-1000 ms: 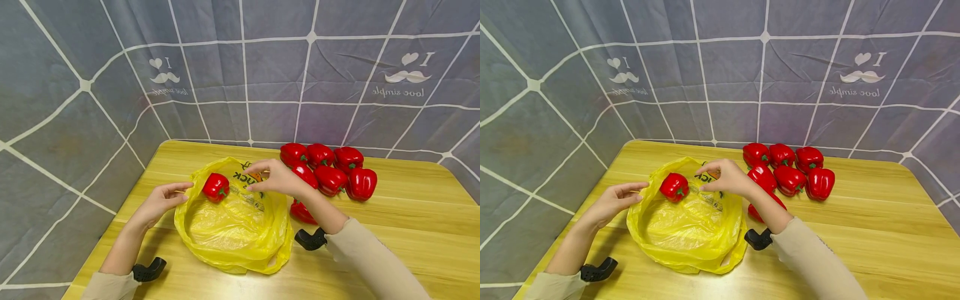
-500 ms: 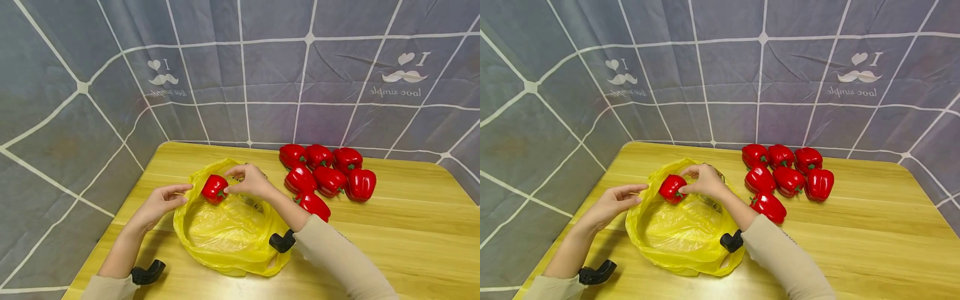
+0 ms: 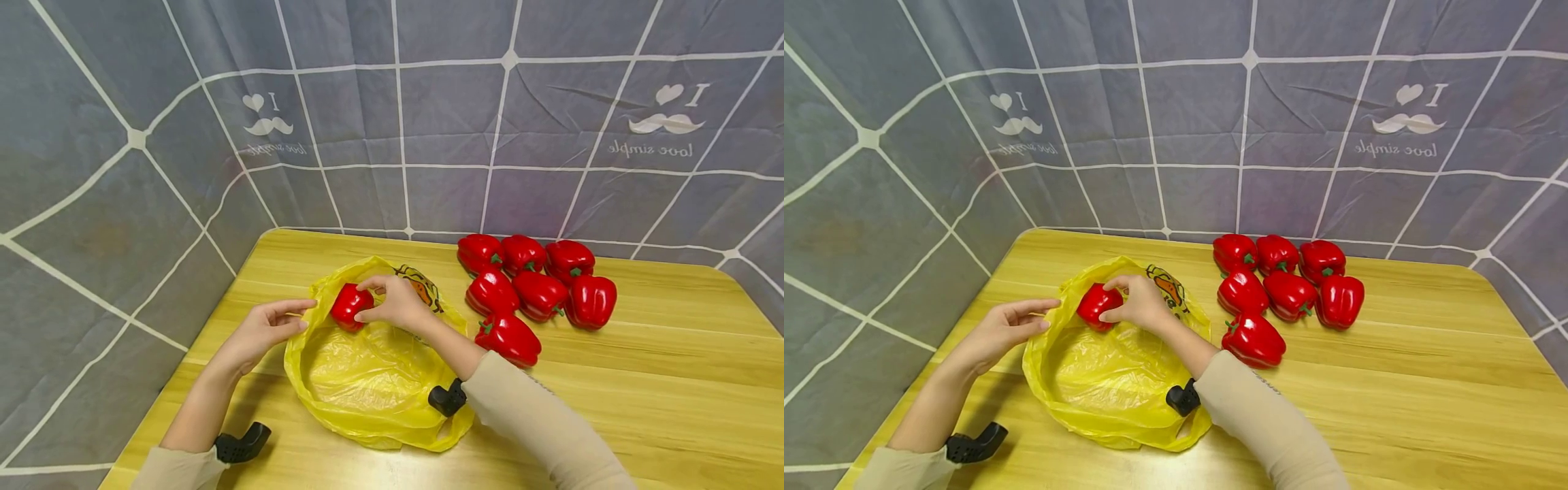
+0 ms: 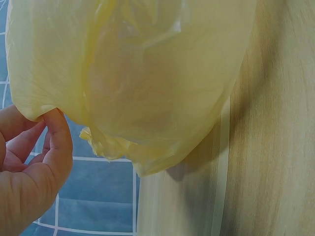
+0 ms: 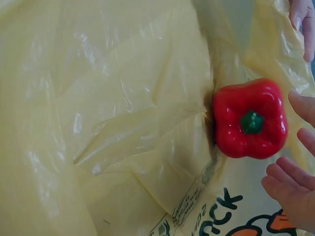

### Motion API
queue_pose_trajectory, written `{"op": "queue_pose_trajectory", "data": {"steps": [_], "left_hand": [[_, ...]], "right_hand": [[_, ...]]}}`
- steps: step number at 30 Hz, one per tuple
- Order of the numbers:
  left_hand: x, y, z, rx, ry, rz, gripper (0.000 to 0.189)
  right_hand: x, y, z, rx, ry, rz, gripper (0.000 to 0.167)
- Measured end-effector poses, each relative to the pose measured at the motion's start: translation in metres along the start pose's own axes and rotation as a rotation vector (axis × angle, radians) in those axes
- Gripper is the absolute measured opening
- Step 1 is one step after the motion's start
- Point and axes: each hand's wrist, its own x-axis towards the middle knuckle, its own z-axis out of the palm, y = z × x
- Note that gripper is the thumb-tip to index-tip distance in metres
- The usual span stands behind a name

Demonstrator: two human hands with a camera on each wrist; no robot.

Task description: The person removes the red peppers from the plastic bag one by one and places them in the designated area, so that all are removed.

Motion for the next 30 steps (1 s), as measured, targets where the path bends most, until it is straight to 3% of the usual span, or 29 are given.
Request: {"op": "queue_pose_trajectory", "data": {"steps": [16, 25, 30], "left_hand": [[0.001, 0.001, 0.0, -0.008, 0.004, -0.013, 0.043], [-0.001, 0.0, -0.001, -0.038, -0.024, 0.049, 0.042], [0.0, 0.002, -0.001, -0.022, -0.004, -0.002, 0.045]], "right_hand": [[0.014, 0.001, 0.017, -0.06, 0.04, -0.046, 0.051], [0.013, 0.002, 0.023, -0.124, 0.066, -0.088, 0.055], [0.013, 0.003, 0.025, -0.129, 0.087, -0.1, 0.055]]}}
